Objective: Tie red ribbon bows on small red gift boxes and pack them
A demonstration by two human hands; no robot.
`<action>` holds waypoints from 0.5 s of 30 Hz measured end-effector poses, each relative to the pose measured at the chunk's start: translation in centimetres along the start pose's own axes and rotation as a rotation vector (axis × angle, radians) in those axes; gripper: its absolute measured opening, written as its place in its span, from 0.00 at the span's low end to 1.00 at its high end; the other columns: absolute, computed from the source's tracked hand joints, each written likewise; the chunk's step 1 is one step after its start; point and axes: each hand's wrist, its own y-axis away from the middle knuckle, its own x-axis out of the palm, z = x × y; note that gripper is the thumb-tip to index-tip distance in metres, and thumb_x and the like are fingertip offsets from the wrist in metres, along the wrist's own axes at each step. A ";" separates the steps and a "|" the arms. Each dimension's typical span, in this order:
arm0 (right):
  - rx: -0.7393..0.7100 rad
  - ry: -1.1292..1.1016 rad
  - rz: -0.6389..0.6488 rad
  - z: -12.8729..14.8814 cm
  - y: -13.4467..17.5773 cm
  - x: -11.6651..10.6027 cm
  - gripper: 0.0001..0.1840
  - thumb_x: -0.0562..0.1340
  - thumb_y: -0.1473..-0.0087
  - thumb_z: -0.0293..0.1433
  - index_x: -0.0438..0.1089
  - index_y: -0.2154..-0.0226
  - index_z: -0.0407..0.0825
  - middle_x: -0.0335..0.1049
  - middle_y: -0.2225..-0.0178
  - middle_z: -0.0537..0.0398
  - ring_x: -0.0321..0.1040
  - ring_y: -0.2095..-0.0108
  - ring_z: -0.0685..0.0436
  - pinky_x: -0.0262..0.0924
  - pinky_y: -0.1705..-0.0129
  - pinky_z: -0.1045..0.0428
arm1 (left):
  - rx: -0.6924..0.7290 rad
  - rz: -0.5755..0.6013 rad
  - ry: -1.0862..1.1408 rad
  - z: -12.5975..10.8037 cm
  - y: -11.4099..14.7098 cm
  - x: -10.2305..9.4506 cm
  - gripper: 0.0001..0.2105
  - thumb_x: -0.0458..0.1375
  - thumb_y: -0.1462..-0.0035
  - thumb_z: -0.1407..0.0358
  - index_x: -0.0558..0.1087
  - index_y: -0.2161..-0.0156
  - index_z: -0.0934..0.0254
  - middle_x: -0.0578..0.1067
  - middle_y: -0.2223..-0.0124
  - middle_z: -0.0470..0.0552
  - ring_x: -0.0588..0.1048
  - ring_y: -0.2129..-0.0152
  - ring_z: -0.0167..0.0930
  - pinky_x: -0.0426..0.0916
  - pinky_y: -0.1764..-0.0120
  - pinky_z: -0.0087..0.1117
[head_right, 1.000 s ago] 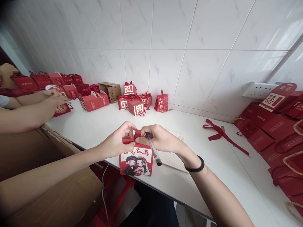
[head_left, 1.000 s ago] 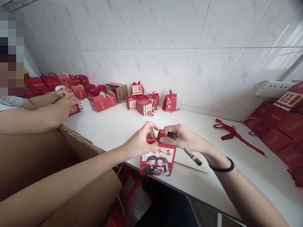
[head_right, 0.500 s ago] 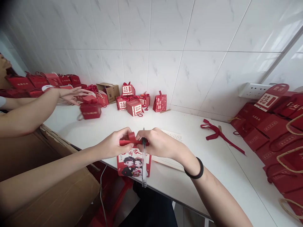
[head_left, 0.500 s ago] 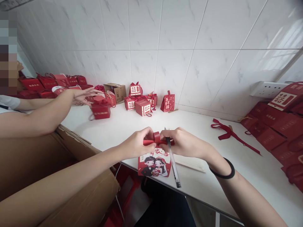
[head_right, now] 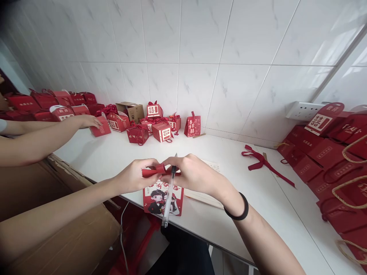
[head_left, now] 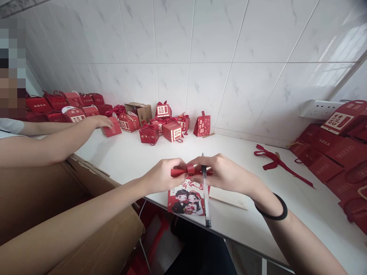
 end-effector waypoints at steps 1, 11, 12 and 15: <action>-0.005 -0.032 -0.022 0.1 0.0 0.1 0.11 0.60 0.44 0.29 0.71 0.57 0.48 0.68 0.76 0.59 0.54 0.81 0.55 0.50 0.76 0.57 | 0.009 0.004 0.000 -0.1 0.0 0.0 0.05 0.54 0.49 0.65 0.69 0.67 0.64 0.72 0.72 0.45 0.69 0.76 0.25 0.64 0.72 0.26; 0.095 -0.019 -0.153 -0.8 -0.4 1.1 0.09 0.56 0.41 0.33 0.65 0.70 0.47 0.58 0.83 0.63 0.47 0.83 0.54 0.47 0.80 0.58 | 0.114 0.030 0.027 -0.3 0.0 -0.1 0.05 0.54 0.52 0.68 0.64 0.66 0.63 0.71 0.67 0.45 0.69 0.72 0.26 0.66 0.67 0.28; 0.097 -0.018 -0.160 -0.9 -0.5 1.2 0.10 0.55 0.41 0.34 0.65 0.70 0.47 0.59 0.83 0.62 0.47 0.83 0.54 0.47 0.80 0.57 | 0.095 0.032 0.029 -0.2 0.0 0.1 0.05 0.54 0.51 0.68 0.64 0.67 0.63 0.71 0.68 0.44 0.69 0.73 0.25 0.65 0.67 0.28; 0.095 -0.052 -0.225 -0.9 -0.6 1.3 0.12 0.55 0.40 0.37 0.66 0.69 0.47 0.65 0.79 0.58 0.54 0.81 0.53 0.51 0.78 0.57 | 0.037 -0.016 0.055 -0.1 -0.2 0.1 0.05 0.55 0.48 0.64 0.66 0.68 0.64 0.71 0.69 0.45 0.70 0.72 0.26 0.66 0.67 0.29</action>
